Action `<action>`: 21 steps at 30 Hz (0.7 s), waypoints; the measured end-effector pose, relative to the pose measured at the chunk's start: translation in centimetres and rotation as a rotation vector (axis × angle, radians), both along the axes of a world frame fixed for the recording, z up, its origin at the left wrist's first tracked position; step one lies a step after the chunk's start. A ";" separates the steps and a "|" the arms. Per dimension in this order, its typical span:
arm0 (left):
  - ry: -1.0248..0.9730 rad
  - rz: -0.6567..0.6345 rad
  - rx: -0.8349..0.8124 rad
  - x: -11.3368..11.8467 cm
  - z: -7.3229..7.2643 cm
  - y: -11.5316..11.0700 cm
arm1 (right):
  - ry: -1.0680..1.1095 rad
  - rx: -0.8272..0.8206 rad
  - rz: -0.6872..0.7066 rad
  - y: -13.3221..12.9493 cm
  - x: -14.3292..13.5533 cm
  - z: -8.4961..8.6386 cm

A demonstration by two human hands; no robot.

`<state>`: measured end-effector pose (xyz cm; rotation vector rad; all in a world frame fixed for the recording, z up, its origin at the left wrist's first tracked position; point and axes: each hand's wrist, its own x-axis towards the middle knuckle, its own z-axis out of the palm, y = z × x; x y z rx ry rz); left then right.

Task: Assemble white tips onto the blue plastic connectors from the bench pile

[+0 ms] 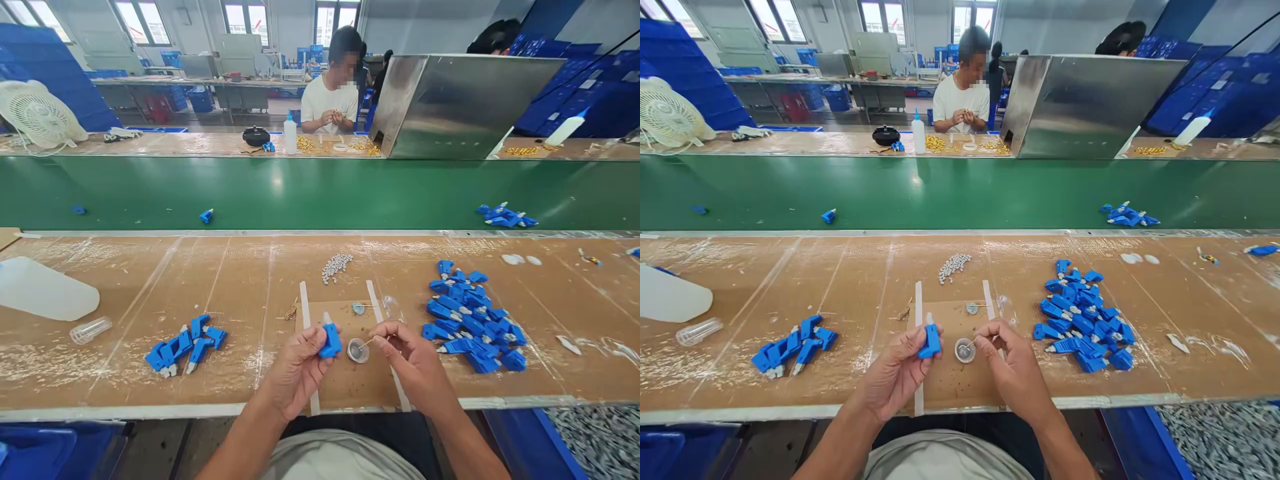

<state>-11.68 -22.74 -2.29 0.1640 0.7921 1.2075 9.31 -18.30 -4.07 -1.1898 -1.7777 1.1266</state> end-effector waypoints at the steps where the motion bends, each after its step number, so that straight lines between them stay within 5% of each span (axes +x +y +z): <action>1: -0.005 -0.029 -0.001 0.3 0.0 0.1 | 0.062 -0.041 -0.022 0.2 0.3 0.1; 6: -0.015 -0.133 0.021 1.6 0.1 0.3 | 0.243 -0.088 -0.130 0.2 0.8 1.7; 13: -0.010 -0.202 0.051 2.5 0.2 0.3 | 0.219 0.135 -0.187 -1.4 -0.4 4.8; 21: -0.031 -0.243 0.073 2.7 0.3 0.0 | 0.068 0.313 -0.151 -2.0 -1.2 4.6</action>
